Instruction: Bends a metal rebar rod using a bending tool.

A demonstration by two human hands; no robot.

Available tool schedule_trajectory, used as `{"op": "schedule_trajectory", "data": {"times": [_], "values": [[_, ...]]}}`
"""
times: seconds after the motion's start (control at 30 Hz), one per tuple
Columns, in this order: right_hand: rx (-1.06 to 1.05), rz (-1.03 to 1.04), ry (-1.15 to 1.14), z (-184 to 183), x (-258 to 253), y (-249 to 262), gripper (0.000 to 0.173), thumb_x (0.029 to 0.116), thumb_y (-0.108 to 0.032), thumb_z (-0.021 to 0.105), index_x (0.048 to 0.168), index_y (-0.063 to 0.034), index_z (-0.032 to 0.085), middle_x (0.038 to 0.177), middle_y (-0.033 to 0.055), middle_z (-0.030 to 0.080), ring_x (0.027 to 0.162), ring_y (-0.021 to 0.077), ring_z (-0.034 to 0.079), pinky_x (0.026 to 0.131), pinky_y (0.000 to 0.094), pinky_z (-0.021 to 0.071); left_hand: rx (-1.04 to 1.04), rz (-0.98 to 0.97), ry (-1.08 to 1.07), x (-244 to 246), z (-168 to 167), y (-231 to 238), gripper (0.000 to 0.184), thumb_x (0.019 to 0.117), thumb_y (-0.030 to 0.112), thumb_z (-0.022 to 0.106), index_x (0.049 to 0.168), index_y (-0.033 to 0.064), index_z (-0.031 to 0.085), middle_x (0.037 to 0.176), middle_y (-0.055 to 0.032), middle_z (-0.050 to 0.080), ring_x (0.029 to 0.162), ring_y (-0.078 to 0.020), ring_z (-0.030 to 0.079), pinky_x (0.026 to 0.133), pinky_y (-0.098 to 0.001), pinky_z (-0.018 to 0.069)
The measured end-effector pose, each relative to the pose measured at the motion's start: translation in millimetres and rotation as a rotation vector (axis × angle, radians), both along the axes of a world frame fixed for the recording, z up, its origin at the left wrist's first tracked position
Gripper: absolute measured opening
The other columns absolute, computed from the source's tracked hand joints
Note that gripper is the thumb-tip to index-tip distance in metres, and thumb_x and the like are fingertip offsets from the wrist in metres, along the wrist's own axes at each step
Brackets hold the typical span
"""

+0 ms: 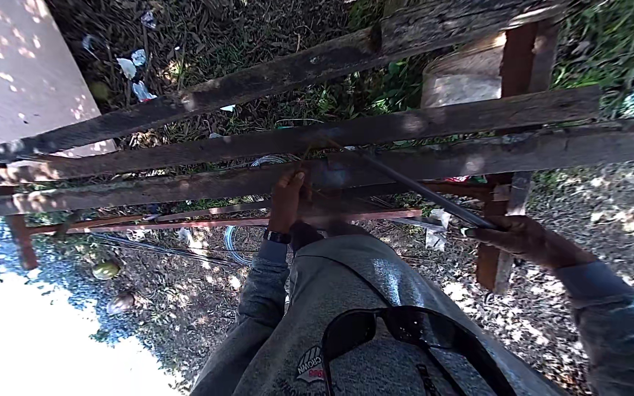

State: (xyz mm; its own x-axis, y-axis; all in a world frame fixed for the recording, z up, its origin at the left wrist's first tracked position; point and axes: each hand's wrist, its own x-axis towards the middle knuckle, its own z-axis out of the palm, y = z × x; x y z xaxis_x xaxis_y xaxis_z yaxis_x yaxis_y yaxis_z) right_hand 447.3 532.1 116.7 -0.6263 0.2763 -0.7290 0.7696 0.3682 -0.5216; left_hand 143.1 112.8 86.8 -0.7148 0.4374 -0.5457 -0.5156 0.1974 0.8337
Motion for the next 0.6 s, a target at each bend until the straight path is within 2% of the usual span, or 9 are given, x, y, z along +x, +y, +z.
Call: {"op": "schedule_trajectory", "data": {"times": [0.07,0.2,0.3,0.47,0.6], "values": [[0.148,0.044,0.005,-5,6,14,0.051,0.0806,-0.065,0.073,0.086,-0.0146,0.069,0.065,0.0046,0.057,0.057,0.0195,0.053,0.055,0.049,0.0431,0.033,-0.014,-0.014,2,1,-3,0.033,0.1067,0.041,0.054,0.131,0.0213,0.064,0.095,-0.0087,0.072,0.064,-0.0155,0.065,0.055,-0.0289,0.0563],[0.36,0.115,-0.016,-18,9,47,0.057,0.0798,-0.074,0.068,0.099,-0.021,0.076,0.075,0.0132,0.066,0.067,0.0338,0.063,0.061,0.066,0.047,0.084,0.039,-0.072,18,-12,9,0.034,0.1061,0.039,0.056,0.133,0.0181,0.063,0.102,-0.0111,0.073,0.072,-0.0192,0.07,0.064,-0.0335,0.0606],[0.471,0.141,-0.016,-10,0,61,0.055,0.0839,-0.068,0.068,0.097,-0.0156,0.073,0.078,0.0184,0.066,0.072,0.042,0.063,0.063,0.0716,0.0447,0.105,0.077,-0.126,29,-27,18,0.035,0.1067,0.035,0.056,0.134,0.0138,0.059,0.108,-0.0125,0.071,0.081,-0.0226,0.072,0.072,-0.0381,0.0624],[0.572,0.19,-0.044,-4,-17,79,0.04,0.0905,-0.051,0.068,0.098,-0.0121,0.071,0.085,0.0235,0.068,0.082,0.0484,0.065,0.068,0.0755,0.0435,0.137,0.145,-0.17,51,-45,32,0.031,0.1075,0.025,0.055,0.131,0.0053,0.058,0.103,-0.017,0.071,0.083,-0.0277,0.072,0.076,-0.0438,0.0629],[0.561,0.199,-0.084,-14,-28,90,0.038,0.0951,-0.049,0.069,0.109,-0.014,0.073,0.095,0.0265,0.071,0.092,0.0521,0.066,0.077,0.079,0.0437,0.095,0.146,-0.207,56,-51,40,0.031,0.1066,0.025,0.057,0.127,0.0017,0.059,0.102,-0.0184,0.072,0.08,-0.0273,0.073,0.075,-0.0426,0.0635]]}}
